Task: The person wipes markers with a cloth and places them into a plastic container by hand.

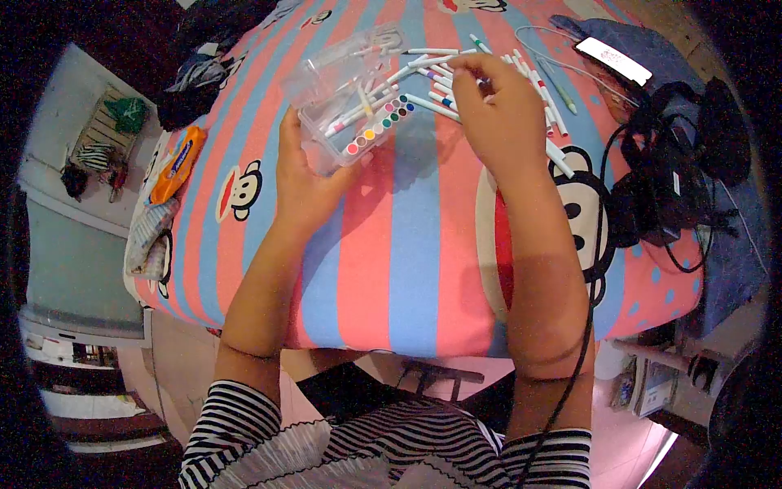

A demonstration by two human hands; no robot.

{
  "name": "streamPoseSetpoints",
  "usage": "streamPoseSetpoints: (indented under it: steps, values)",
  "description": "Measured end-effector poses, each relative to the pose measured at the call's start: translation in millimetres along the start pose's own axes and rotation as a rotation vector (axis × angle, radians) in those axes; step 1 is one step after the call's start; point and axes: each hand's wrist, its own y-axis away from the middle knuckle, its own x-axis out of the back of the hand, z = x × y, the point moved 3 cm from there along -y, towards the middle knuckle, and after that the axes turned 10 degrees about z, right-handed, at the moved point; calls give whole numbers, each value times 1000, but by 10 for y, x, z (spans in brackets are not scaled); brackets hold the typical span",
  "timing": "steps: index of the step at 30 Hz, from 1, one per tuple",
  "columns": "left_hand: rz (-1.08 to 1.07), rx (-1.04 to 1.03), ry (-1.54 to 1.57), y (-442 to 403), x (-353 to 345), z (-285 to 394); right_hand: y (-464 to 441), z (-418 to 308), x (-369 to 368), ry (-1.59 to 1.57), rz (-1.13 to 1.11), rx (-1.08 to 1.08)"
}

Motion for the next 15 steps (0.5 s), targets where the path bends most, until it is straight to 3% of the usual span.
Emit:
streamPoseSetpoints:
  steps: [7, 10, 15]
  values:
    - [15, 26, 49, 28, -10, -30, 185, 172, -96, 653, -343, -2]
    - [13, 17, 54, 22, -20, -36, 157, 155, -40, 729, -304, 17]
    - [6, 44, 26, 20, -3, -15, 97, 252, 43, 806, -436, -69]
